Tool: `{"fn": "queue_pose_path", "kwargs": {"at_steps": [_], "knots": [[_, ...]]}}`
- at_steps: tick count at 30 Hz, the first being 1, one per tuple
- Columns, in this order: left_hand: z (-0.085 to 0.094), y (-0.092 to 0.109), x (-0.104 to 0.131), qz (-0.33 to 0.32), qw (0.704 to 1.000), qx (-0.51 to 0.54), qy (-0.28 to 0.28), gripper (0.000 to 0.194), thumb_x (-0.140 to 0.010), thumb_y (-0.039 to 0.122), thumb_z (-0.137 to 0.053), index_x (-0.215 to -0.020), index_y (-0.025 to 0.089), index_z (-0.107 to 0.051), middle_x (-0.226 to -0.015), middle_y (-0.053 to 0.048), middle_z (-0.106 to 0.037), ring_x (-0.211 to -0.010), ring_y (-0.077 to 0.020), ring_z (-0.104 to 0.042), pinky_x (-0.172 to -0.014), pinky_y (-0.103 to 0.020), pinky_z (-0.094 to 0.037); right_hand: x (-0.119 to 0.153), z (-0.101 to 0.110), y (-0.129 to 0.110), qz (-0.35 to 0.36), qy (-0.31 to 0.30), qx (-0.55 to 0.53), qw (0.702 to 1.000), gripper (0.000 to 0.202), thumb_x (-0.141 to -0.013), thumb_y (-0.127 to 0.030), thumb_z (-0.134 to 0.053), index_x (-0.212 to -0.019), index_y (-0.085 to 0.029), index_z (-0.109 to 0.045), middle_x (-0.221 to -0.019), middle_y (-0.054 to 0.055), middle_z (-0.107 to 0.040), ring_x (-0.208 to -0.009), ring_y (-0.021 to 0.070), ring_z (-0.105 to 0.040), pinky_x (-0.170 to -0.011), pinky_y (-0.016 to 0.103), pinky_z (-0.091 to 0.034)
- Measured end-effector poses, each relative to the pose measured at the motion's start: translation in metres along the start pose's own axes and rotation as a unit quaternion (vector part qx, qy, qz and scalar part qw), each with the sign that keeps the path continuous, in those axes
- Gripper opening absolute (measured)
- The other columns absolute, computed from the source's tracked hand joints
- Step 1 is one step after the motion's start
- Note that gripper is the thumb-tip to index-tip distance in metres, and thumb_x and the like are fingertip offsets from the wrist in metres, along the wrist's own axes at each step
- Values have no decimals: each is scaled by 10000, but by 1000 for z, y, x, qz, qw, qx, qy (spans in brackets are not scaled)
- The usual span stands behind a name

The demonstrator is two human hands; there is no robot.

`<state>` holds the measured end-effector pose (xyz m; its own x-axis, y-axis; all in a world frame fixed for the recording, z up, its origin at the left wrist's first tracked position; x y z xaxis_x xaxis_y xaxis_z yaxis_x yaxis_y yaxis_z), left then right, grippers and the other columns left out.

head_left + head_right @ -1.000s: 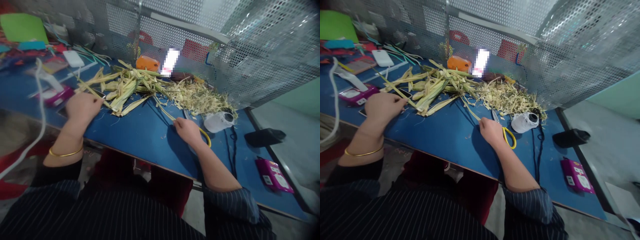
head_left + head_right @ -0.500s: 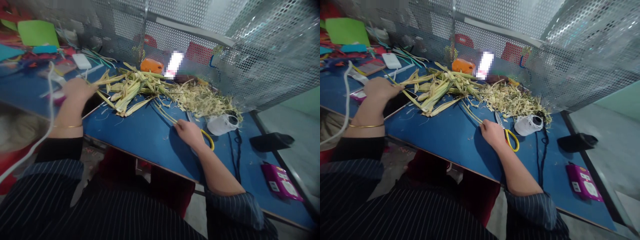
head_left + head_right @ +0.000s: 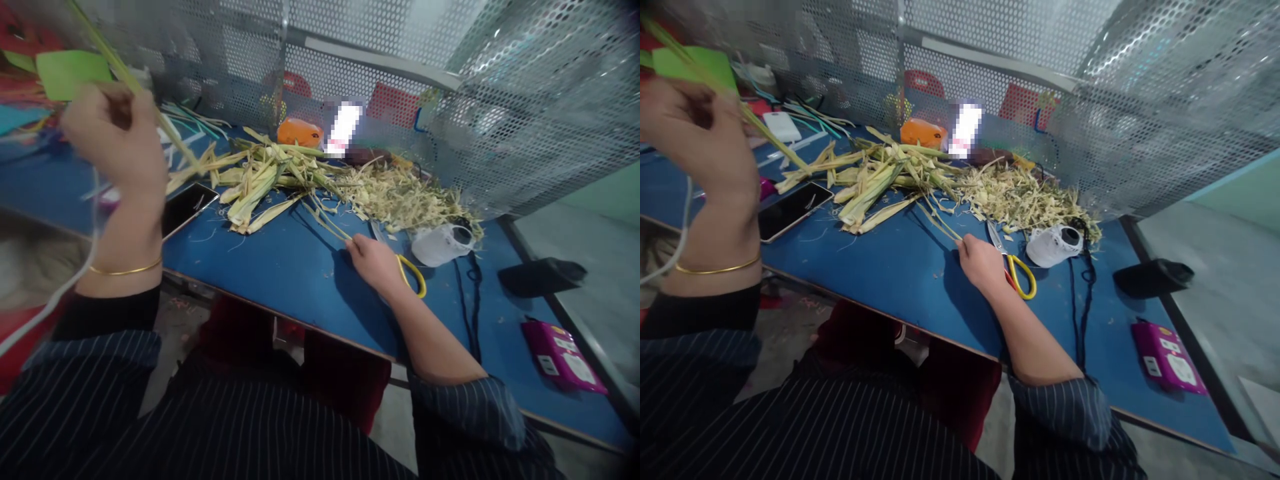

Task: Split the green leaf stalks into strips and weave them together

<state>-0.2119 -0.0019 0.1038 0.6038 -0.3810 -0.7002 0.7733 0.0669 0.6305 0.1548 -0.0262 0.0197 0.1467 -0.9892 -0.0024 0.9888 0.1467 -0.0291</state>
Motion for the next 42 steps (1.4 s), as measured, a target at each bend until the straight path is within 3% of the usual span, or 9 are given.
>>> {"fn": "queue_pose_path", "kwargs": {"at_steps": [1,3,6,9,13,19,26,35,42], "knots": [[4,12,2,-60,990,84,98,58,-822,145,-591,-868,121,-566,-834,10,-579,-836,-90,-544,-806,-235,-410,0,0,-1,-2,3,-2,1000,353,-980,-381,-323,-913,-203,-621,-864,95,-711,-710,194,-593,-570,294,-209],[4,36,10,-115,955,257,93,70,-817,194,-601,-817,136,-561,-690,45,-504,-658,-75,-521,-639,-217,-411,0,0,-2,1,6,-3,1000,342,-984,-362,-312,-939,-201,-611,-877,94,-715,-710,191,-599,-574,295,-210],[-15,68,33,36,901,414,-122,98,-824,182,-579,-734,167,-543,-585,56,-474,-498,-67,-461,-459,-222,-296,3,2,-6,10,11,14,1000,330,-987,-348,-306,-994,-193,-598,-877,95,-719,-714,192,-616,-571,296,-208],[-45,97,67,169,777,494,-352,151,-803,181,-629,-683,171,-537,-586,40,-501,-501,-56,-452,-459,-220,-287,9,3,-10,25,10,36,999,313,-981,-324,-318,-1042,-187,-593,-873,95,-723,-724,192,-633,-573,294,-232],[-79,118,111,266,643,526,-489,193,-804,226,-645,-655,165,-540,-606,21,-502,-518,-58,-468,-465,-206,-315,14,9,-11,85,33,21,996,371,-935,-469,-415,-956,-173,-638,-931,121,-697,-844,225,-629,-690,301,-360],[-93,114,145,277,639,472,-541,197,-773,237,-674,-626,163,-565,-586,24,-499,-500,-61,-445,-465,-202,-299,6,14,6,55,171,-276,944,347,-960,-349,-343,-990,-178,-643,-1043,109,-664,-990,212,-597,-888,345,-423],[-89,108,158,229,679,456,-529,229,-716,352,-735,-685,163,-607,-610,18,-543,-529,-74,-469,-469,-206,-318,-1,-10,-4,47,-3,-610,791,248,-757,-406,-673,-824,-169,-643,-670,-13,-632,-592,101,-538,-587,241,-439],[-80,110,175,82,689,395,-602,195,-697,325,-734,-739,143,-675,-650,-13,-628,-563,-105,-541,-542,-234,-443,0,-6,1,42,66,-545,834,253,-801,-414,-615,-700,-183,-603,-591,-30,-561,-555,106,-490,-580,249,-405],[-83,108,176,121,637,412,-640,216,-710,341,-748,-741,137,-687,-683,-37,-668,-603,-117,-620,-618,-259,-524,3,0,4,78,122,-417,897,248,-884,-338,-504,-681,-198,-519,-624,-32,-506,-607,107,-460,-610,240,-370]]}}
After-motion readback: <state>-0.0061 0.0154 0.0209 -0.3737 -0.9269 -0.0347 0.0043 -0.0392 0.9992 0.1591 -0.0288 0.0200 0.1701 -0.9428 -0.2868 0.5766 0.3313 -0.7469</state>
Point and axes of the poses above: each hand's wrist, its own x-axis away from the middle knuckle, its own z-axis out of the back of the hand, y = z × x, the point moved 1 cm from there along -x, towards the middle knuckle
